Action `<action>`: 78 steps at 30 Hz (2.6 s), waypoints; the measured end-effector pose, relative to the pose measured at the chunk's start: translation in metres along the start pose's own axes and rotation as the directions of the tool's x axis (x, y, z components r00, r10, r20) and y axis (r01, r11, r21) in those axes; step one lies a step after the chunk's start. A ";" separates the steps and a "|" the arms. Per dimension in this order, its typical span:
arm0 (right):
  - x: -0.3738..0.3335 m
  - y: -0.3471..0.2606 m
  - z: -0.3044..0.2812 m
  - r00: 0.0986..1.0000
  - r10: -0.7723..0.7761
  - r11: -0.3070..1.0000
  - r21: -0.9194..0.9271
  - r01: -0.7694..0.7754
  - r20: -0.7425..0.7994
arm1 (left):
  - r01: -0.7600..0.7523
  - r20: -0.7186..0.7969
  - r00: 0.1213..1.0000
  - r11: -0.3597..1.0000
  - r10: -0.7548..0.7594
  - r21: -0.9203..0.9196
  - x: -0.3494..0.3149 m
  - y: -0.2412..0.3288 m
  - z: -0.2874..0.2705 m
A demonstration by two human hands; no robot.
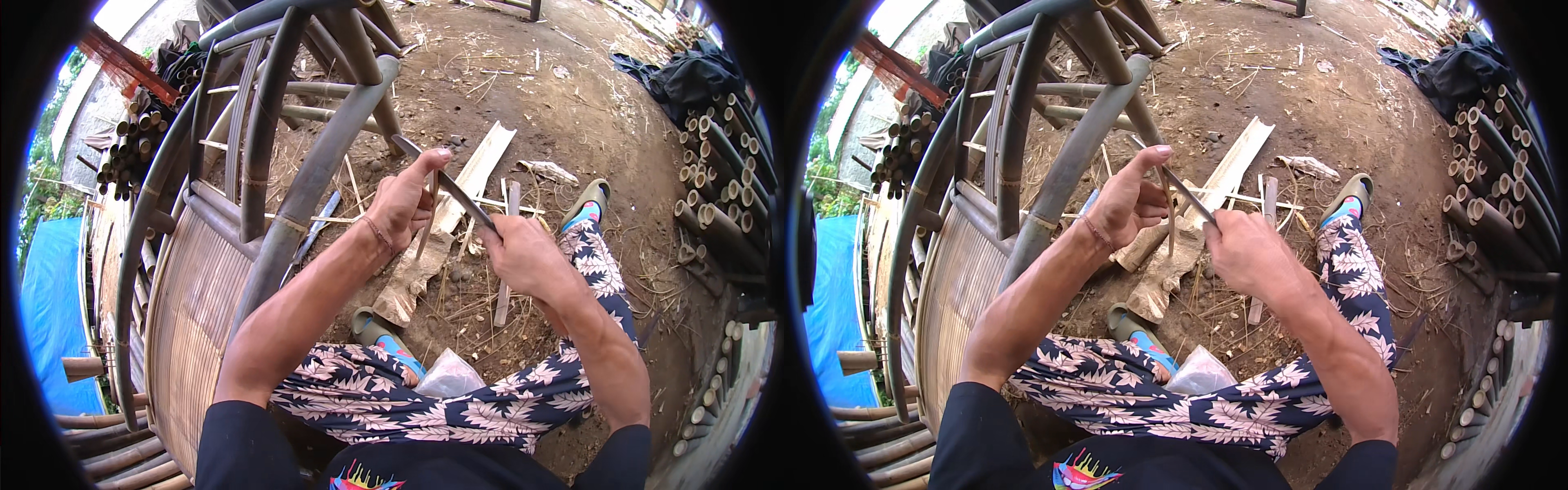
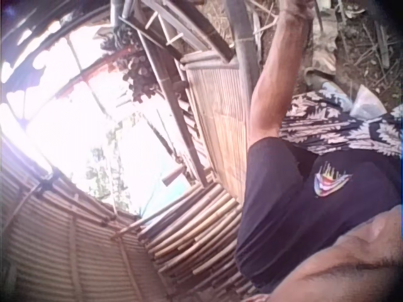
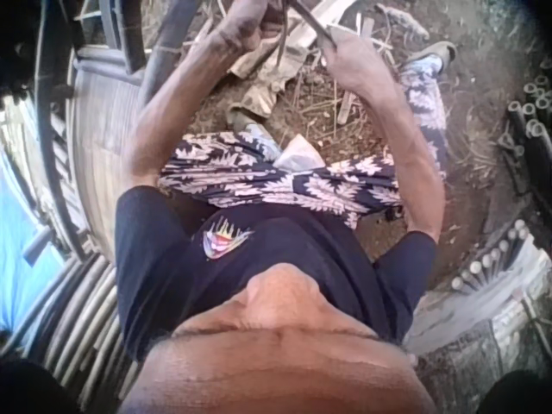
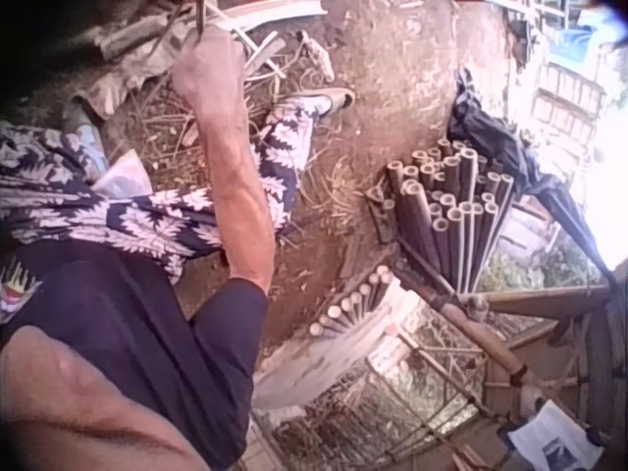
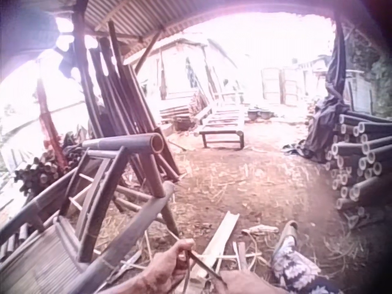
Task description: The person whittles a thin bamboo strip using a blade, shaving off small pieces to smooth the surface. They also test the fit of the strip by inserting it into a hole in a bamboo frame.
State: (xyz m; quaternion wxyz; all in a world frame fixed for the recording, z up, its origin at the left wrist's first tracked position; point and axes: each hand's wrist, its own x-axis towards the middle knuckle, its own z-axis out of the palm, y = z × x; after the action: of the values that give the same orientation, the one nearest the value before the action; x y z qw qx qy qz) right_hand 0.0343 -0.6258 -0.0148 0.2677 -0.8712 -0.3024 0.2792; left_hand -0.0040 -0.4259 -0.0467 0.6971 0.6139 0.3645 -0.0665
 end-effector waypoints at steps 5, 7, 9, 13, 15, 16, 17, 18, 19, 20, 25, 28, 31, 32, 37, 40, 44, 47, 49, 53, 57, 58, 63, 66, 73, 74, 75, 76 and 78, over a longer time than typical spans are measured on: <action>0.011 0.016 0.056 0.993 0.029 0.989 0.148 -0.013 -0.110 | 0.003 -0.009 1.000 0.999 -0.004 -0.032 0.003 0.000 0.001; 0.015 0.022 0.075 0.990 0.136 0.966 0.218 -0.142 0.042 | 0.003 0.022 1.000 0.995 0.000 -0.100 0.003 -0.007 -0.008; 0.029 0.052 0.117 0.974 0.194 0.955 0.204 -0.214 0.114 | -0.032 -0.040 0.999 0.985 0.025 -0.167 -0.003 -0.008 -0.008; 0.042 0.098 0.211 0.987 0.151 0.977 0.144 -0.158 0.058 | -0.043 -0.011 0.999 0.965 0.042 -0.260 -0.029 -0.013 -0.029; 0.047 0.115 0.247 0.985 0.167 0.973 0.153 -0.170 0.030 | -0.016 -0.001 1.000 0.965 0.016 -0.260 -0.034 -0.020 -0.053; 0.051 0.122 0.255 0.989 0.149 0.979 0.139 -0.151 0.024 | 0.001 0.002 1.000 0.965 0.000 -0.261 -0.038 -0.024 -0.066; 0.048 0.125 0.262 0.989 0.148 0.980 0.131 -0.150 0.026 | 0.004 0.015 1.000 0.987 -0.002 -0.158 -0.048 -0.028 -0.074; 0.053 0.126 0.261 0.991 0.135 0.984 0.120 -0.135 0.010 | -0.015 0.030 0.999 0.999 0.016 -0.051 -0.058 -0.025 -0.079; 0.051 0.128 0.261 0.987 0.157 0.978 0.136 -0.158 0.019 | 0.004 -0.023 1.000 0.999 -0.003 0.040 -0.065 -0.024 -0.083; 0.053 0.126 0.254 0.988 0.148 0.978 0.140 -0.153 0.042 | -0.247 -0.053 0.961 0.929 0.272 0.276 -0.071 -0.028 -0.084; 0.052 0.127 0.242 0.995 0.100 0.990 0.095 -0.100 0.000 | -0.858 0.016 0.506 0.505 0.863 -0.093 -0.053 -0.083 -0.071; 0.050 0.130 0.251 0.987 0.150 0.984 0.092 -0.154 0.054 | -0.877 -0.149 0.468 0.438 0.871 -0.195 -0.044 -0.095 -0.055; 0.058 0.137 0.250 0.950 0.212 0.941 0.213 -0.262 0.230 | -0.894 -0.168 0.441 0.416 0.882 -0.166 -0.040 -0.097 -0.054; 0.063 0.139 0.242 0.916 0.222 0.894 0.305 -0.328 0.335 | -0.885 -0.153 0.453 0.423 0.878 -0.192 -0.040 -0.100 -0.054; 0.045 0.089 0.222 0.966 -0.233 0.955 0.162 0.248 -0.109 | -0.884 -0.184 0.458 0.425 0.870 -0.195 -0.041 -0.101 -0.047; 0.050 0.076 0.212 0.919 -0.343 0.905 0.195 0.379 -0.195 | -0.884 -0.186 0.462 0.435 0.867 -0.172 -0.038 -0.098 -0.043; 0.069 0.112 0.237 0.980 -0.168 0.980 0.089 0.177 -0.103 | -0.869 -0.195 0.491 0.464 0.849 -0.169 -0.037 -0.097 -0.043; 0.057 0.084 0.228 0.918 -0.339 0.902 0.206 0.379 -0.207 | -0.878 -0.227 0.478 0.451 0.849 -0.161 -0.033 -0.094 -0.044; 0.064 0.086 0.229 0.863 -0.397 0.889 0.105 0.446 -0.312 | -0.876 -0.207 0.479 0.449 0.853 -0.176 -0.032 -0.092 -0.042; 0.092 0.125 0.244 0.996 -0.004 0.995 0.102 -0.005 0.092 | -0.879 -0.215 0.475 0.445 0.854 -0.173 -0.030 -0.090 -0.038; 0.076 0.092 0.232 0.901 -0.363 0.898 0.170 0.406 -0.237 | -0.884 -0.210 0.466 0.442 0.860 -0.152 -0.031 -0.090 -0.040; 0.075 0.089 0.231 0.844 -0.442 0.848 0.165 0.503 -0.303 | -0.881 -0.195 0.472 0.450 0.860 -0.147 -0.031 -0.090 -0.040; 0.097 0.144 0.268 0.998 -0.067 0.996 0.067 0.066 0.011 | -0.891 -0.242 0.453 0.426 0.858 -0.158 -0.030 -0.094 -0.040; 0.073 0.117 0.256 0.871 -0.376 0.875 0.187 0.446 -0.315 | -0.901 -0.250 0.432 0.408 0.867 -0.146 -0.028 -0.096 -0.044; 0.087 0.155 0.266 0.998 -0.054 0.996 0.077 0.054 -0.013 | -0.870 -0.200 0.491 0.466 0.848 -0.160 -0.036 -0.092 -0.045; 0.077 0.146 0.261 0.982 -0.169 0.977 0.115 0.178 -0.083 | -0.871 -0.209 0.490 0.464 0.846 -0.163 -0.037 -0.092 -0.045; 0.076 0.136 0.256 0.939 -0.299 0.936 0.137 0.323 -0.172 | -0.884 -0.221 0.466 0.441 0.857 -0.155 -0.033 -0.091 -0.043; 0.077 0.131 0.254 0.871 -0.416 0.875 0.146 0.462 -0.261 | -0.897 -0.232 0.441 0.417 0.867 -0.146 -0.029 -0.091 -0.042; 0.088 0.176 0.290 0.965 -0.201 0.979 -0.067 0.192 -0.166 | -0.883 -0.205 0.467 0.439 0.860 -0.167 -0.031 -0.090 -0.038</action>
State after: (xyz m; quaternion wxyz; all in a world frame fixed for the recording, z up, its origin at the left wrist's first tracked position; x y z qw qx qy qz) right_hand -0.0288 -0.5988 -0.3587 0.2971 -0.8643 -0.3698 0.1672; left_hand -0.0911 -0.4237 -0.1006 0.6857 0.6228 0.0323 0.3755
